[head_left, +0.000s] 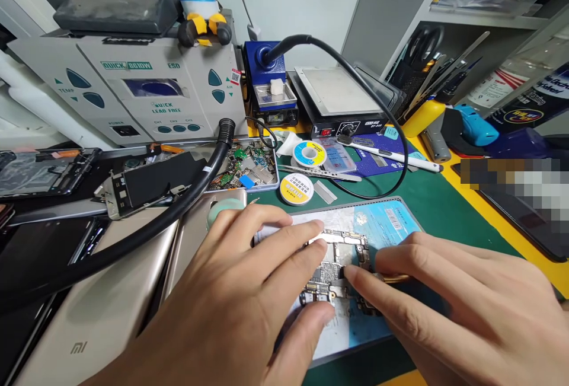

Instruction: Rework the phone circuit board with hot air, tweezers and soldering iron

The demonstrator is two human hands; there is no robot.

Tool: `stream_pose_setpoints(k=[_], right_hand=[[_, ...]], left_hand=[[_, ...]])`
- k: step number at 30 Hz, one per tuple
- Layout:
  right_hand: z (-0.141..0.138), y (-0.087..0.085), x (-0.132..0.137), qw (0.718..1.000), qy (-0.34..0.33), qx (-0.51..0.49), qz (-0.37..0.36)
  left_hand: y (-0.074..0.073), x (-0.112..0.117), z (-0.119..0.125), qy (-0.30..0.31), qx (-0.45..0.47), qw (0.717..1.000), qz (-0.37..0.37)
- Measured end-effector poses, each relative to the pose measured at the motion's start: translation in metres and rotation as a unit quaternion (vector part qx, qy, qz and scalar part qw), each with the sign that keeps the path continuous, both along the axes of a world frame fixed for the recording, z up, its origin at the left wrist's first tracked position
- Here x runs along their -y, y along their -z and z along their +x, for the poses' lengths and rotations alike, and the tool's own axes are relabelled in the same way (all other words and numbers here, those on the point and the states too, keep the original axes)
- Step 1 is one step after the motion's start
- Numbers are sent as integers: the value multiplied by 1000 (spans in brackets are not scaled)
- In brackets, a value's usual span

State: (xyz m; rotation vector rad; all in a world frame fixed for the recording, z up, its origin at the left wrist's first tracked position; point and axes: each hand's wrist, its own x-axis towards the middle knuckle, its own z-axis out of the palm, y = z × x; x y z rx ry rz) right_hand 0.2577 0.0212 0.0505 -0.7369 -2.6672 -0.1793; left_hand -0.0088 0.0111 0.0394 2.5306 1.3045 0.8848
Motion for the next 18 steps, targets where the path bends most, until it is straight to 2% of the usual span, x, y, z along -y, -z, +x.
stream_pose_setpoints(k=[7, 18], right_hand=[[-2, -2, 2, 1000, 1, -1, 28], [0, 5, 5, 1000, 6, -9, 30]], left_hand=[[-3, 2, 3, -23, -1, 999, -28], [-2, 7, -3, -16, 8, 1000, -23]])
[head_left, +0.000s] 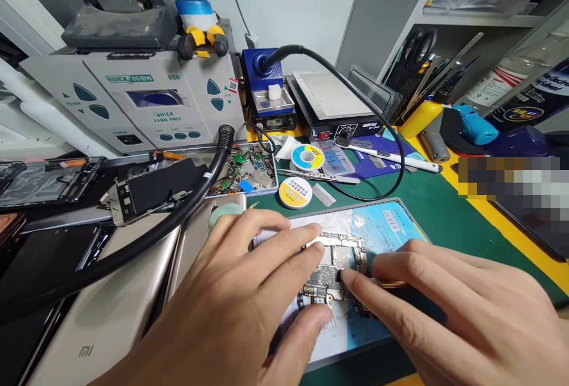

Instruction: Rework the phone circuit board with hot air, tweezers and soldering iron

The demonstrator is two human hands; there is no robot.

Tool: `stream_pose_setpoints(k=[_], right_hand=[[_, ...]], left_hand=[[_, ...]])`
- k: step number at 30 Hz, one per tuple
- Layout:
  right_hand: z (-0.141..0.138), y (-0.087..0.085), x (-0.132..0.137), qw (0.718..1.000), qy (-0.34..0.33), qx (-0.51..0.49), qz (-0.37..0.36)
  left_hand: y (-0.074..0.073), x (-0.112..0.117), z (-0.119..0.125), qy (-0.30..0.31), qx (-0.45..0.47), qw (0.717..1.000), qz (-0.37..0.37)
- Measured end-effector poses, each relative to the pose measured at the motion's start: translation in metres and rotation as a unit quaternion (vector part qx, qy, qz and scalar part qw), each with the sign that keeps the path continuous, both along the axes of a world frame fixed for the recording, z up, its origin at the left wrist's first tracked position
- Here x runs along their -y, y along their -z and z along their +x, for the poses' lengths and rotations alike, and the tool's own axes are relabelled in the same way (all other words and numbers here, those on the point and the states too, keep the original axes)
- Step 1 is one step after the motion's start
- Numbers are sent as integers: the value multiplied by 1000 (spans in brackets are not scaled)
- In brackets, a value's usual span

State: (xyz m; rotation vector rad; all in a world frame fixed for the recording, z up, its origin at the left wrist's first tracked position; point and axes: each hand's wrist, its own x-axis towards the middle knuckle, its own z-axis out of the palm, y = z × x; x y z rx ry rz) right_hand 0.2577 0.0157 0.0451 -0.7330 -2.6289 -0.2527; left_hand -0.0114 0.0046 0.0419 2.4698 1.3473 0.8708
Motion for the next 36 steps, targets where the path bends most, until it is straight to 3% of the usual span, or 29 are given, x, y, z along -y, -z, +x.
stream_pose_setpoints(k=[7, 14, 19, 32, 36], right_hand=[[-3, -1, 0, 1000, 9, -9, -25], [-5, -3, -1, 1000, 9, -2, -16], [3, -4, -2, 998, 25, -3, -55], [6, -7, -2, 997, 33, -8, -76], [5, -9, 0, 996, 33, -20, -81]], left_hand=[[-1, -2, 0, -2, -3, 1000, -1], [-9, -13, 4, 39, -47, 998, 19], [-14, -21, 7, 39, -52, 997, 29], [-12, -22, 6, 38, -56, 997, 30], [-5, -15, 3, 36, -53, 997, 31]])
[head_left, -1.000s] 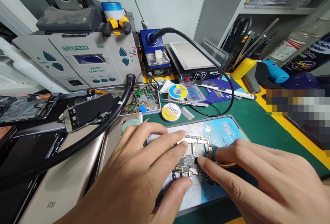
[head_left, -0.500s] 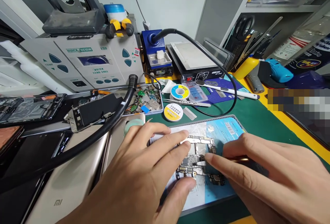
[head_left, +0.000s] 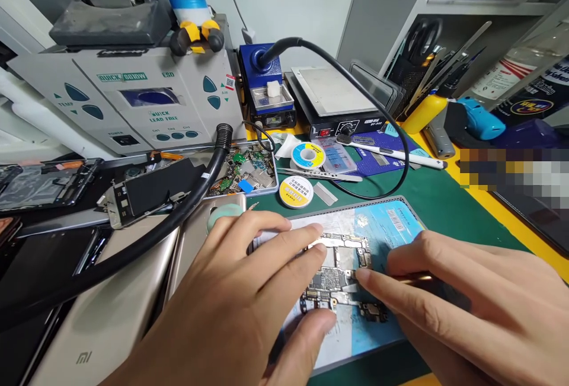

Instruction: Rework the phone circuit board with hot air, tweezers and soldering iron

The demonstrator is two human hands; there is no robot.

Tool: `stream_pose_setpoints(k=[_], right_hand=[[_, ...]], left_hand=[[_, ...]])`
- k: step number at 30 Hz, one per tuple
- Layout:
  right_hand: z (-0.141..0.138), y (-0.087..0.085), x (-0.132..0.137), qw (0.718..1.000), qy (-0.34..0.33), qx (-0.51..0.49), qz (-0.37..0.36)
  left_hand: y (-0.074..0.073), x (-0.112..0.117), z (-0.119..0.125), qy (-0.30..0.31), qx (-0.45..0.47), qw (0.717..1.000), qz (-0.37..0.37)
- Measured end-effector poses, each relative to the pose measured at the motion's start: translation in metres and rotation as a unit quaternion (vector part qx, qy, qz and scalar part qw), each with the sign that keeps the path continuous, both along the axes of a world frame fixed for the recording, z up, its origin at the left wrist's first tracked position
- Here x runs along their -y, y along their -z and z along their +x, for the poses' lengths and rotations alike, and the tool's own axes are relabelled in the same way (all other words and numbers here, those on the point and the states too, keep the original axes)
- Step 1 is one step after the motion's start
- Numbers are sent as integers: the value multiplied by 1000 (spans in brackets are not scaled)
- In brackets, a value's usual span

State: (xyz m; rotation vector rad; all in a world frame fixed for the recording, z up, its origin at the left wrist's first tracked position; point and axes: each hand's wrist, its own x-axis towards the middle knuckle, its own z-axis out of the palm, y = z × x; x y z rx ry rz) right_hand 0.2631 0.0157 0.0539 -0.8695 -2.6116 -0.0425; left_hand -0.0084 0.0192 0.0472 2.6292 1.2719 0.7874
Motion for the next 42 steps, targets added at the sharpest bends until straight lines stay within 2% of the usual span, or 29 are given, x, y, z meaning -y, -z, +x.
stream_pose_setpoints(k=[6, 13, 19, 23, 24, 26, 27, 31, 37, 42], right_hand=[[-1, -2, 0, 1000, 4, -1, 9], [4, 3, -5, 998, -32, -11, 49], [5, 1, -1, 996, -25, 20, 86], [3, -1, 0, 995, -35, 34, 91], [2, -2, 0, 994, -38, 35, 91], [1, -3, -1, 994, -41, 33, 94], [0, -3, -1, 994, -37, 37, 93], [-4, -2, 0, 994, -20, 53, 92], [-6, 5, -1, 994, -23, 43, 97], [-5, -1, 0, 996, -20, 48, 78]], left_hand=[[11, 11, -8, -19, 31, 999, -1], [10, 11, -7, -26, 24, 999, -17], [12, 10, -3, -27, 29, 999, -6], [11, 9, -3, -23, 32, 999, -17], [11, 9, -3, -6, 34, 999, 2], [10, 9, -4, -32, 28, 999, -8], [9, 9, -4, -13, 36, 999, 0], [8, 11, -3, -30, 48, 998, -27], [8, 12, -2, -35, 50, 998, -15], [5, 13, -2, -38, 52, 998, -27]])
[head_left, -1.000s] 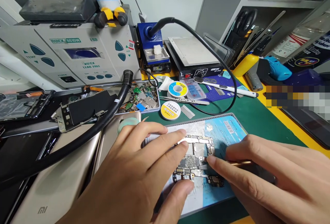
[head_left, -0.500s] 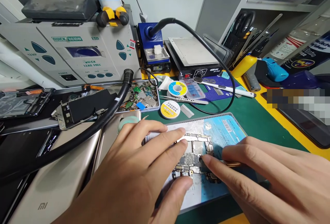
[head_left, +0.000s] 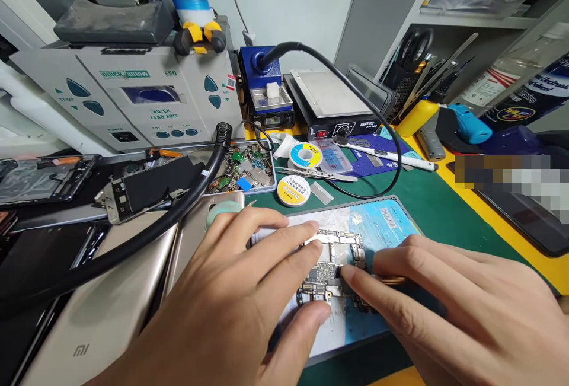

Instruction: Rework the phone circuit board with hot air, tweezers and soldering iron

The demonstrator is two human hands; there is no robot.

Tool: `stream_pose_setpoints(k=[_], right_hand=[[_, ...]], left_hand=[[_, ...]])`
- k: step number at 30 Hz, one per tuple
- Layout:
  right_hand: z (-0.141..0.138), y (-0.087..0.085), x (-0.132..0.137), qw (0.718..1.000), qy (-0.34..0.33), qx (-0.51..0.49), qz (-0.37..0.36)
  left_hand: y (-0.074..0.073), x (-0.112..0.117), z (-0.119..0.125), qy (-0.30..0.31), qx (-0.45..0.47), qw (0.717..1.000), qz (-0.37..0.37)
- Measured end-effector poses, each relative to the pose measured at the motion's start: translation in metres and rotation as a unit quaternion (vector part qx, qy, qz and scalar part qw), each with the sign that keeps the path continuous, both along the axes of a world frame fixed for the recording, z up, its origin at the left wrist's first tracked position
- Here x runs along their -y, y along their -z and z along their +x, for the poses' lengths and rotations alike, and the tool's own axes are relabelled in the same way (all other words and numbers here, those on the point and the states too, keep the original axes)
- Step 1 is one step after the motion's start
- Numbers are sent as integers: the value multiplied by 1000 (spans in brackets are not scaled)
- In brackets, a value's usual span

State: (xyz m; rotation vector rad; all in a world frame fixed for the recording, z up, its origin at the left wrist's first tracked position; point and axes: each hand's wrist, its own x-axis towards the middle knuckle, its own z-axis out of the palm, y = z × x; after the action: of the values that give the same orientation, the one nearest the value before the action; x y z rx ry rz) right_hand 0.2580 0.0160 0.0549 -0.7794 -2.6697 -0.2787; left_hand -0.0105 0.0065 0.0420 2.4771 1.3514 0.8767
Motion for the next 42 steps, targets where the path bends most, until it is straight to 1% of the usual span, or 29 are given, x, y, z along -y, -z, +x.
stream_pose_setpoints(k=[3, 6, 10, 15, 18, 22, 25, 28, 31, 34, 37, 42], right_hand=[[3, -2, 1, 1000, 6, 9, -22], [5, -1, 2, 999, 15, 19, -24], [4, 0, 3, 1000, 4, 2, -7], [-1, -2, 4, 999, 16, 29, -1], [-2, -2, 5, 1000, 13, 18, 12], [-1, 0, 6, 999, 14, 31, 4], [0, 4, 4, 1000, 2, 11, 19], [0, 7, 3, 999, -9, 5, 36], [-1, 8, 1, 999, -10, 3, 44], [-1, 9, 0, 1000, -5, 1, 31], [0, 6, 0, 1000, 0, 4, 9], [2, -3, 2, 999, 14, 43, -12]], left_hand=[[0, 0, 0, 2, -1, 1000, 2], [2, 1, 1, -1, 0, 1000, 4], [2, 0, 1, -1, -2, 1000, 6], [-2, -4, 0, 9, 0, 1000, 14], [-1, -7, -1, 19, -1, 1000, 17], [2, -9, -2, 35, -2, 999, 27], [2, -6, -1, 22, 1, 999, 23], [0, -4, 1, 23, -2, 1000, 19], [-4, -7, 4, 30, -14, 999, 24], [-9, -14, 8, 38, -23, 999, 24], [-11, -18, 10, 40, -26, 999, 23], [-5, -9, 4, 24, -21, 999, 20]])
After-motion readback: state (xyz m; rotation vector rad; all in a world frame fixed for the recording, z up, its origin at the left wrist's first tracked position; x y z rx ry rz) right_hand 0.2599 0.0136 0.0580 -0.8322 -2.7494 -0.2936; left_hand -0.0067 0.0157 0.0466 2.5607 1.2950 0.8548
